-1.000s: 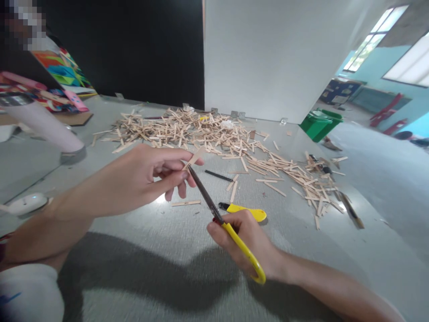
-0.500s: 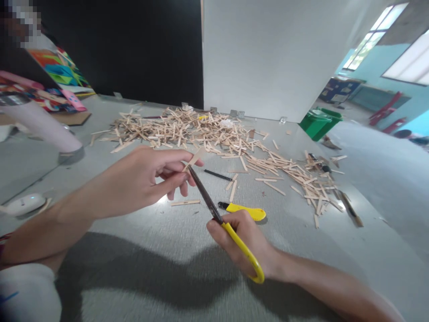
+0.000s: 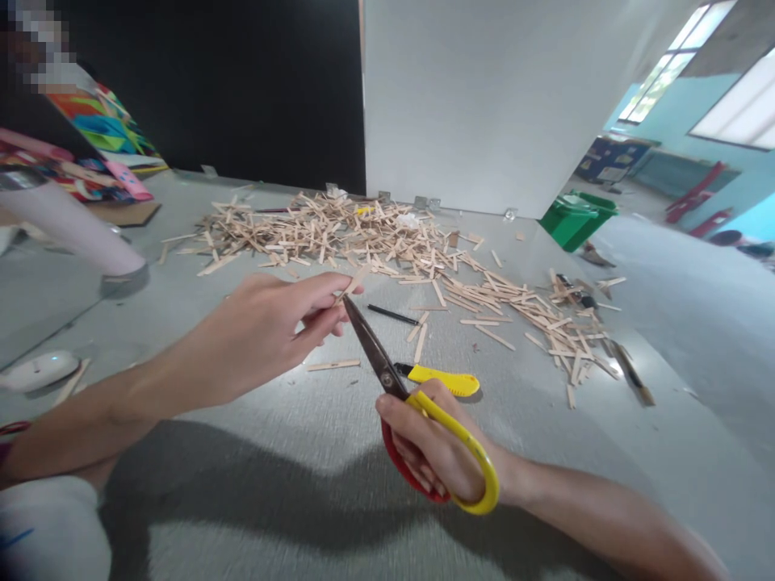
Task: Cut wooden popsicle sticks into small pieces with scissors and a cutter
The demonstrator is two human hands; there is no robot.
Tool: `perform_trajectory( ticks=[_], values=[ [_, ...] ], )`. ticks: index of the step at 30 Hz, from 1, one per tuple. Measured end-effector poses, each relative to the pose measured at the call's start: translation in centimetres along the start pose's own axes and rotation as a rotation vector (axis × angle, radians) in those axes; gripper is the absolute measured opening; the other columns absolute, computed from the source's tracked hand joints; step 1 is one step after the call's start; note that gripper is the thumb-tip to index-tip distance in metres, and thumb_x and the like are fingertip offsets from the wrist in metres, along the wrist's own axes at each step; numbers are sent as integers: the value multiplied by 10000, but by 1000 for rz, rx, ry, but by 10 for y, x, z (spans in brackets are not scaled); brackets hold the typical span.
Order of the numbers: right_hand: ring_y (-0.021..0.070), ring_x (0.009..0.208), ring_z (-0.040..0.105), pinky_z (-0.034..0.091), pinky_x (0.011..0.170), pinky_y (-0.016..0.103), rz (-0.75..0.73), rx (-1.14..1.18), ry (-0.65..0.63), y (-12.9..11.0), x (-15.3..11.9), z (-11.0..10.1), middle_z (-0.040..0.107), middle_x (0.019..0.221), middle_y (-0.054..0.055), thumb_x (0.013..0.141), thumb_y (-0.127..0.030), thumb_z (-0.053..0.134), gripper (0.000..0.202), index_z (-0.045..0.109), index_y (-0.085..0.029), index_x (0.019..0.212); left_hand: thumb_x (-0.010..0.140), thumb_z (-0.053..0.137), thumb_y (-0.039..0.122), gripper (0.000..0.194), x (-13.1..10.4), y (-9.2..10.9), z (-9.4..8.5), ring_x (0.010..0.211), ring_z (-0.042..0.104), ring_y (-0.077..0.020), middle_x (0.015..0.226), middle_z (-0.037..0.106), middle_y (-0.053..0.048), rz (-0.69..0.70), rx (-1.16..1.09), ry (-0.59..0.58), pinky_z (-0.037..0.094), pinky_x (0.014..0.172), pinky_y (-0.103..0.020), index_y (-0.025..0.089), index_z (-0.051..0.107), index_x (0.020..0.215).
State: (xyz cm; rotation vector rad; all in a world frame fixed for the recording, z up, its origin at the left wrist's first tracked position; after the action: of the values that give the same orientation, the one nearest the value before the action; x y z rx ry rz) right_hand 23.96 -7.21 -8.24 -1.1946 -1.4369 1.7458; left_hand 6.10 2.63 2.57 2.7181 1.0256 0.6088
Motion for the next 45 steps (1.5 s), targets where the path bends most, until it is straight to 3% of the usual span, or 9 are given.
perform_trajectory(
  ticks=[7,14,21,26,29,32,36,40,45],
  values=[
    [75,256,270,204,286,223,108,193,17,7,-2,3,322,310,-77,997,-804,555,754,415,-262,491,1065,478,131,234,-3,-6,8,632,680,-169,799,724,-5,81,147,21,417,608,-284,182,647,1219],
    [69,259,253,223,284,201,119,336,-6,5,0,3,312,323,-89,989,-742,608,713,416,-256,504,1039,464,55,271,-1,-9,19,565,634,-166,839,701,-38,95,296,15,363,527,-298,145,631,1233],
    [70,256,251,259,271,185,131,439,-16,-2,2,2,324,320,-88,988,-683,648,679,441,-247,511,960,465,-23,373,4,-6,18,502,585,-174,640,590,25,93,354,-4,366,517,-281,123,612,1271],
    [66,247,232,263,268,185,82,529,-105,-7,3,0,346,331,-86,1029,-628,615,657,447,-240,527,1070,408,66,357,12,-17,20,541,611,-156,712,658,5,164,210,119,376,523,-260,140,583,1372],
    [62,243,233,267,271,185,57,577,-187,-9,4,-1,343,337,-89,1035,-624,615,663,443,-237,525,1083,436,88,281,16,-21,13,606,687,-148,768,717,0,153,21,171,456,579,-236,193,628,1260],
    [57,238,225,253,268,190,48,595,-247,-10,3,-1,347,337,-89,1037,-647,613,679,439,-237,524,1091,518,141,124,19,-22,6,795,811,-179,881,803,-23,63,-348,89,594,692,-234,209,621,1099],
    [67,251,225,225,283,225,71,522,-218,-9,0,0,326,336,-86,991,-761,638,711,453,-253,529,1111,562,208,78,16,-21,4,905,852,-226,951,839,-55,-19,-791,-100,699,730,-287,208,636,1135],
    [93,288,251,237,318,268,-22,346,-71,-11,0,-5,333,351,-67,970,-866,571,747,525,-257,539,1116,583,211,118,12,-22,2,907,854,-234,947,838,-66,-32,-892,-122,725,738,-311,198,648,1213],
    [121,331,372,336,363,261,-143,205,-67,-14,2,-7,404,362,-38,1023,-832,488,758,568,-241,555,1113,602,228,116,11,-21,1,940,851,-229,957,837,-53,-57,-875,-109,732,777,-318,204,648,1216]
  ],
)
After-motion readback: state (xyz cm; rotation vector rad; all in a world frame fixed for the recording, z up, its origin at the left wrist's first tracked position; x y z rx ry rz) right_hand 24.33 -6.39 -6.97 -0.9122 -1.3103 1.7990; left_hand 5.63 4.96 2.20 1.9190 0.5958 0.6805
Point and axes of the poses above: each hand's wrist, its own x-axis towards the middle knuckle, its own z-axis out of the palm, y = z × x, the point moved 5 cm from there along x, towards the middle knuckle
